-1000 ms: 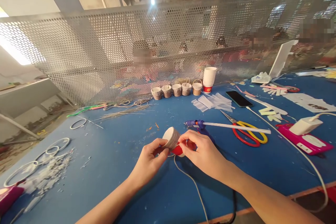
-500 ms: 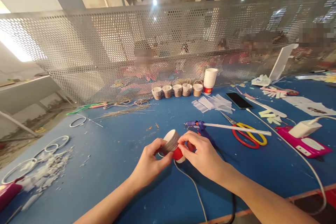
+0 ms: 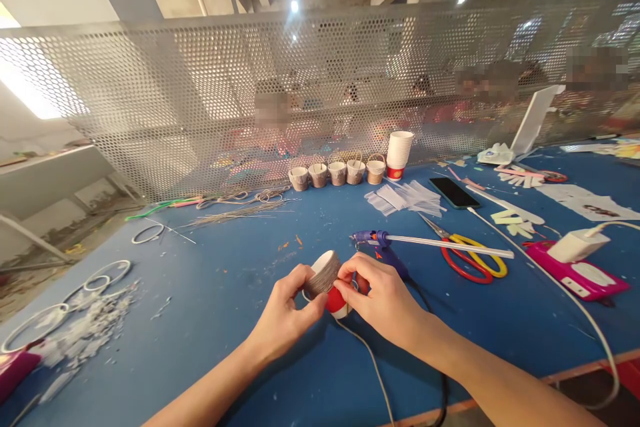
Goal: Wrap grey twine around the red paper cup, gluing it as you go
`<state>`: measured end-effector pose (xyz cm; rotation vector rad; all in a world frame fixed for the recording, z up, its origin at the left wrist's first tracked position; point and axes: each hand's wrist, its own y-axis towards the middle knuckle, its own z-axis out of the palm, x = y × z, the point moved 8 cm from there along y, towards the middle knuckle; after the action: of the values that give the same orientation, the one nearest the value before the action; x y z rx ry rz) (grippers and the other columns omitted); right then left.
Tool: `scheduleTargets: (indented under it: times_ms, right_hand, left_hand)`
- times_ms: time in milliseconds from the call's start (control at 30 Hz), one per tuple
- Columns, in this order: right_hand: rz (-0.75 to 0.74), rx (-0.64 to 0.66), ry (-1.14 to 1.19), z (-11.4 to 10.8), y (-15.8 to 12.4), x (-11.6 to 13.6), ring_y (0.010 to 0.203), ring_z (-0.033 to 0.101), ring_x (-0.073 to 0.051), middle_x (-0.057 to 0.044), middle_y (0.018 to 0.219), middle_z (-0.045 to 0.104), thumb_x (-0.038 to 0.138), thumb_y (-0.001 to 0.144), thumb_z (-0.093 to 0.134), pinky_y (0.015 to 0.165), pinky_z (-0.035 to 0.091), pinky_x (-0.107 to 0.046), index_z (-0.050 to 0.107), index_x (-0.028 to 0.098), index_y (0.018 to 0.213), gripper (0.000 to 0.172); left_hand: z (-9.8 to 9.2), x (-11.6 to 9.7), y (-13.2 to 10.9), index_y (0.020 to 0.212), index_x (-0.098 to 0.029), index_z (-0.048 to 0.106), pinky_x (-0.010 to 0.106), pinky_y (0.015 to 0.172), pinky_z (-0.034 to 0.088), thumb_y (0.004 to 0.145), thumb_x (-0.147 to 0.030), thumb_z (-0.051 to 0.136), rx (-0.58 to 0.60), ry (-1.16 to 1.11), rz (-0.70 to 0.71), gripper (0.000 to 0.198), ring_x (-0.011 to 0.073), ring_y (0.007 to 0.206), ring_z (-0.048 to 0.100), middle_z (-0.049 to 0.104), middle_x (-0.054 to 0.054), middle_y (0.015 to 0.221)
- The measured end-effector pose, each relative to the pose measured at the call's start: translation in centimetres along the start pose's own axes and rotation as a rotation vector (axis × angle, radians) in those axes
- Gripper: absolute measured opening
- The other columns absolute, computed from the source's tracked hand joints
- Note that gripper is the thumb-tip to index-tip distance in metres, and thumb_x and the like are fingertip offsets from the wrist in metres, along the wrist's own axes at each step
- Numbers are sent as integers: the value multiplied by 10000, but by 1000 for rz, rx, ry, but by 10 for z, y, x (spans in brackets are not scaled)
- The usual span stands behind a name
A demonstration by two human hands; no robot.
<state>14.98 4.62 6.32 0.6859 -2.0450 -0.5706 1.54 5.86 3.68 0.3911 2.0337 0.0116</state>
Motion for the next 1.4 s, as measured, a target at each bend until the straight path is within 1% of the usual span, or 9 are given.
scheduleTargets:
  times_ms: [433,533,667,800,1100,1167,1233,1267,1400]
  right_hand:
    - [47,14,84,-6,3,-7,581,547,-112,9,710,613,156,857,531,555,450,-219,564,202,787,91]
    - [45,46,18,-4,2,-6,713,596,-156,-20,788,630,191,833,578,644,495,-260,570,205,822,20]
    - [147,141,9,6,0,-15,970,611,-249,-111,1059,642,293,785,669,785,520,-368,538,187,1091,349]
    - [242,299,198,24,-5,-20,887,652,-214,-71,1006,674,323,827,643,735,535,-322,502,205,1148,370]
    - [-8,75,-78,14,-4,-8,978,625,-264,-111,1071,643,139,780,630,820,531,-402,475,184,1142,396]
    - [-79,21,-131,11,-4,-5,1025,605,-278,-139,1119,622,131,802,604,836,526,-423,498,171,1091,310]
    - [-127,-18,-188,8,-4,-2,1031,597,-287,-155,1127,613,130,833,571,830,521,-439,546,168,956,131]
    - [-140,-25,-205,7,-4,-1,1009,603,-283,-152,1107,619,127,848,551,817,521,-439,560,171,883,57]
    - [-153,41,-63,4,-3,5,905,622,-218,-98,997,641,133,869,531,789,518,-373,583,190,783,115]
  left_hand:
    - [-5,1,1,631,-162,539,218,553,352,715,-233,498,-37,36,-36,118,114,589,409,432,-36,602]
    - [-9,1,1,644,-162,549,223,576,374,728,-258,513,-63,15,-39,133,124,608,438,465,-27,623]
    - [-10,4,1,725,-158,589,244,632,422,763,-303,510,-50,-35,-32,170,153,676,500,531,1,700]
    - [-11,4,1,709,-158,584,243,635,429,760,-293,517,-49,-11,-6,159,150,677,494,531,2,705]
    - [-15,-1,4,803,-172,604,239,663,484,766,-224,556,-91,4,27,80,143,692,574,620,-1,765]
    - [-14,1,4,781,-171,596,230,632,481,771,-229,552,-93,-11,15,74,138,670,573,620,-5,741]
    - [-14,2,4,750,-169,583,220,606,468,765,-227,554,-117,-17,7,66,129,642,559,605,-16,698]
    - [-15,3,4,741,-168,578,215,597,460,759,-223,556,-132,-19,3,62,125,632,550,596,-21,683]
    - [-17,5,5,728,-167,566,207,596,442,752,-222,555,-164,-36,4,61,114,623,525,572,-34,660]
